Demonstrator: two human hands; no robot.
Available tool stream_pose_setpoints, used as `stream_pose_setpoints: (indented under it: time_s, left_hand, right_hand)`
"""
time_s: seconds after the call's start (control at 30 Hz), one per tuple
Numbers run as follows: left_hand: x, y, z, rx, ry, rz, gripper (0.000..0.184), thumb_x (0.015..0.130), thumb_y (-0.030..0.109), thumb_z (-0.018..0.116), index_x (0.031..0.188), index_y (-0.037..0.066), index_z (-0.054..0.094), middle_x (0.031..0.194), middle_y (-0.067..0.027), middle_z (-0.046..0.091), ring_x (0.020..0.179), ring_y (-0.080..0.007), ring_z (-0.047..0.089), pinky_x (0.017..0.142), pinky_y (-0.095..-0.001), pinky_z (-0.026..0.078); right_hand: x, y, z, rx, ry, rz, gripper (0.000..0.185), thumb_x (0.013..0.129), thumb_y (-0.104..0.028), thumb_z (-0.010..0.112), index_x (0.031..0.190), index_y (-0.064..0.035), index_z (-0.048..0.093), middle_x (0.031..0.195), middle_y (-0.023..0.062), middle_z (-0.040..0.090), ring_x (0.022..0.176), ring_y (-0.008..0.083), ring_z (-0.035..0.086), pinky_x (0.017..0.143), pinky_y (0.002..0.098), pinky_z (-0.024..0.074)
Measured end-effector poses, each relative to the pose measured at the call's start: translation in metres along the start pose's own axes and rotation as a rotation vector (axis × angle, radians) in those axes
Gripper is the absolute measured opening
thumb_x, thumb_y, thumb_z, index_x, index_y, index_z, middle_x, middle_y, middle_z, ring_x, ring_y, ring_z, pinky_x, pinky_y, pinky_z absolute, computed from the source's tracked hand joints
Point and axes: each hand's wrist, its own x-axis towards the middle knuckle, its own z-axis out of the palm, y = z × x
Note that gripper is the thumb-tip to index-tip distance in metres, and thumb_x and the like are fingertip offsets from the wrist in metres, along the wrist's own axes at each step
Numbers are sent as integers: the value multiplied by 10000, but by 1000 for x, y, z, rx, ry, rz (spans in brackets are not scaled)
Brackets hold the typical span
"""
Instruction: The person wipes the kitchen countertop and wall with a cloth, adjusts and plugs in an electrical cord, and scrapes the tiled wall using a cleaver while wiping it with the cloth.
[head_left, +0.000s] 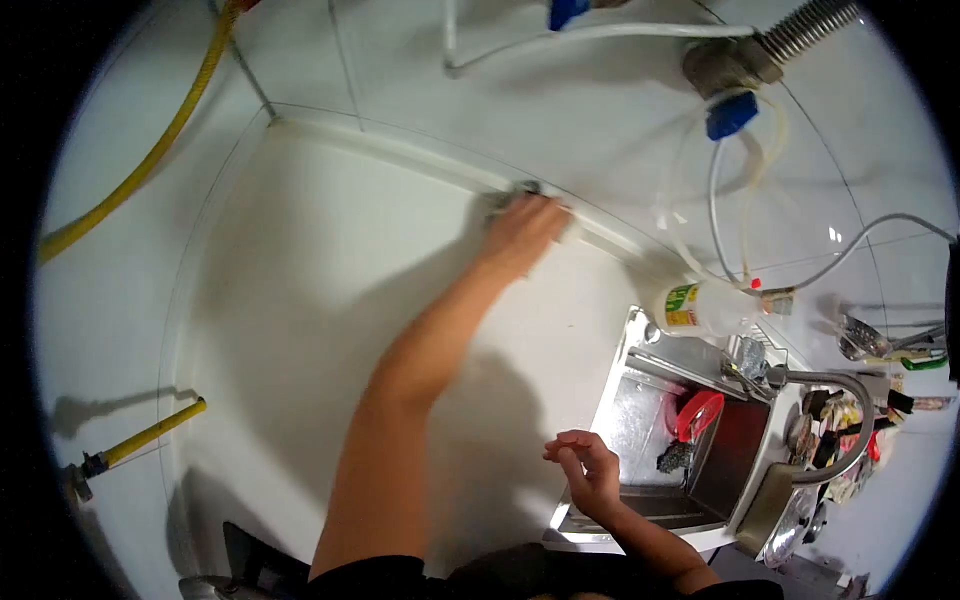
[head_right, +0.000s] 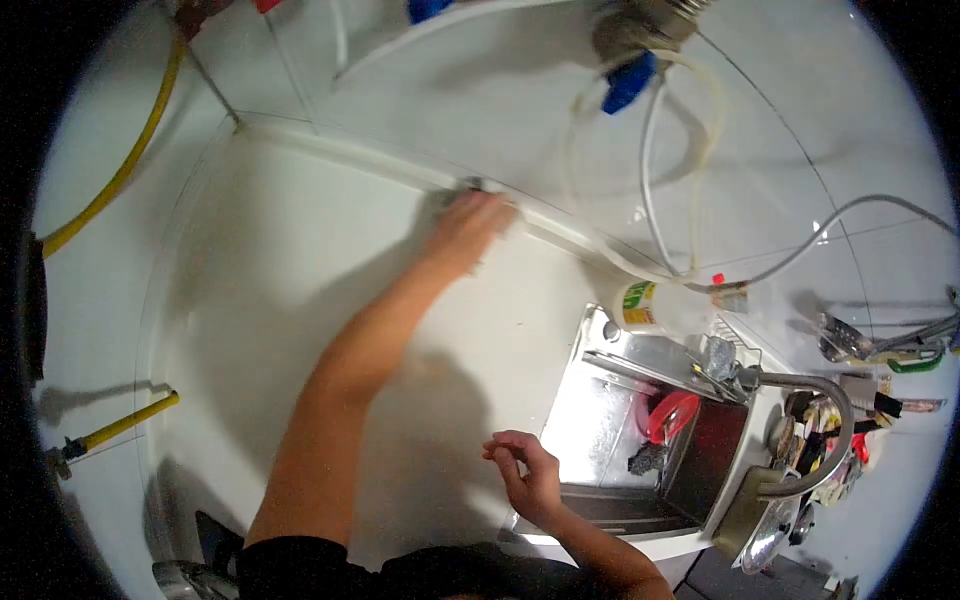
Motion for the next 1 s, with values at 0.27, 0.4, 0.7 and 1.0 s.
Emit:
stream_pose_setpoints:
  time_s: [0.27, 0.4, 0.7, 1.0]
  left_hand:
    - [-11, -34, -15, 181, 76, -374, 291, 790, 16, 549, 1071, 6, 622, 1152, -107, 574, 1103, -293, 516, 970, -414, 420]
    - [8, 32, 28, 56, 112, -351, 216, 747, 83, 571, 936, -10, 621, 1032, -110, 543, 1006, -301, 508, 926, -435, 421]
    - [50, 156, 79, 1, 42, -95, 168, 765, 136, 592, 893, 39, 642, 970, -103, 542, 948, -260, 532, 867, -426, 445]
    - [25, 47, 3, -263, -71, -609, 105, 791, 6, 578, 885, 47, 603, 881, -57, 592, 900, -231, 575, 824, -392, 467]
  right_hand:
    - [-25, 49, -49, 124, 147, 104, 157, 955, -46, 495, 1099, 12, 518, 956, 129, 652, 893, 179, 652, 816, 319, 546]
    - [-22, 57, -41, 140, 91, 125, 157, 954, -43, 498, 1101, 7, 521, 960, 125, 651, 896, 184, 653, 814, 315, 544]
    - [-13, 41, -15, 172, 11, 161, 152, 954, -49, 508, 1092, 12, 521, 962, 138, 653, 909, 190, 651, 829, 317, 543]
    - [-27, 44, -52, 176, 152, 73, 167, 959, -69, 512, 1089, 36, 526, 948, 122, 648, 878, 170, 647, 813, 310, 537]
